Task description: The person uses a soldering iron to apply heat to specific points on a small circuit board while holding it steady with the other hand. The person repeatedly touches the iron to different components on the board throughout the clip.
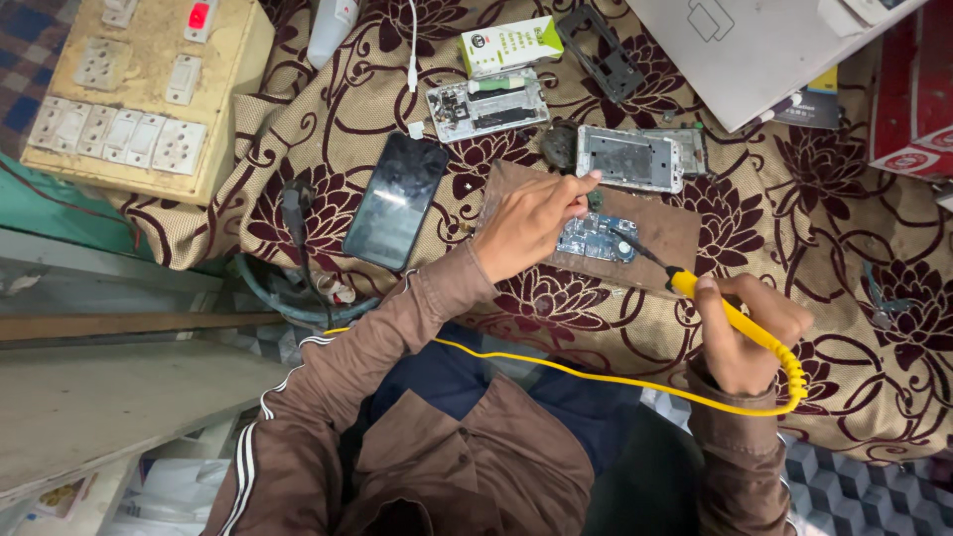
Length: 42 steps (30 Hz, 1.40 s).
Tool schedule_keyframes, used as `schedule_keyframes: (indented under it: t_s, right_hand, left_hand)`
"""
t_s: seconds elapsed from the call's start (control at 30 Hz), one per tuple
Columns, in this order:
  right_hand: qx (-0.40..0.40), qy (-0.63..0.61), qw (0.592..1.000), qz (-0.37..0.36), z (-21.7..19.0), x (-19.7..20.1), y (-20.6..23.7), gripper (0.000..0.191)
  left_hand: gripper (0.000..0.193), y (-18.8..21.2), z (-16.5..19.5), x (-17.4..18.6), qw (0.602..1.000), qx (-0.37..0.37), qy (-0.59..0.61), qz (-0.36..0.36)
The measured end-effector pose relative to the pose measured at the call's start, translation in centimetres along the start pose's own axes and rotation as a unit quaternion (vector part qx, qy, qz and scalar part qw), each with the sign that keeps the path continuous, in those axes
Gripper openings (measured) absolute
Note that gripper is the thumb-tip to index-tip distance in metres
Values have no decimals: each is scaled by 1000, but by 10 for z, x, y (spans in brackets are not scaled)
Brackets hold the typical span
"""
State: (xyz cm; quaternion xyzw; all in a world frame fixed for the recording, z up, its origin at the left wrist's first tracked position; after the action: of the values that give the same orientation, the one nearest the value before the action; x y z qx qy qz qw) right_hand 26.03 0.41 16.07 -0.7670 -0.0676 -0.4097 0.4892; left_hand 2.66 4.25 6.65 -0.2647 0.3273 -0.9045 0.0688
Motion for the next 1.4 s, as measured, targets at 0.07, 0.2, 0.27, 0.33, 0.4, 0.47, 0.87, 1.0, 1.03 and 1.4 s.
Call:
schedule_keyframes:
  t_s: [0.07, 0.2, 0.27, 0.33, 0.4, 0.47, 0.87, 1.0, 1.03, 1.4]
  right_hand:
    - [68, 59, 996, 8, -11, 3, -3, 9]
    - [-164, -108, 979, -53, 18, -9, 0, 13]
    - [-166, -123, 977, -52, 20, -10, 2, 14]
    - [-155, -115, 980, -42, 22, -10, 5, 15]
    - [-133, -84, 987, -25, 19, -7, 7, 17]
    - [-147, -100, 983, -39, 21, -8, 6, 14]
    - [-191, -118, 974, -31, 23, -8, 6, 18]
    - [-153, -53, 986, -43, 28, -10, 14, 17]
    - [-143, -50, 988, -34, 27, -10, 16, 20]
    - [-181, -86, 979, -34, 24, -6, 10, 22]
  left_hand:
    - [47, 0, 0, 0, 1000, -3, -1, 4]
    - [48, 0, 0, 1, 1000, 1, -4, 1]
    - [48, 0, 1, 1, 1000, -4, -5, 4]
    - [49, 0, 1, 2, 1000, -11, -6, 8]
    - [50, 1, 2, 2, 1000, -18, -6, 12]
    - [50, 2, 0, 1, 1000, -17, -1, 11]
    - [52, 0, 2, 2, 998, -53, 23, 34]
    - [49, 0, 0, 2, 1000, -17, 4, 2]
    - [49, 1, 1, 2, 1000, -15, 5, 2]
    - [48, 2, 0, 2, 1000, -14, -6, 15]
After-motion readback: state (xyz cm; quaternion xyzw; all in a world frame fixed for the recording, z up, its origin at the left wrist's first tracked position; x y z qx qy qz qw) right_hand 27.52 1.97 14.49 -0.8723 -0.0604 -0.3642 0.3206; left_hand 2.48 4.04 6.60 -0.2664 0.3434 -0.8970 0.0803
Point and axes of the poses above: each hand's wrist, its own y-axis away from the middle knuckle, its own x-axis out of the back of the hand, z = x × y, the point moved 6 cm from there along -y, towards the middle knuckle, and after that the axes turned 2 degrees about x, right-handed, at the moved point
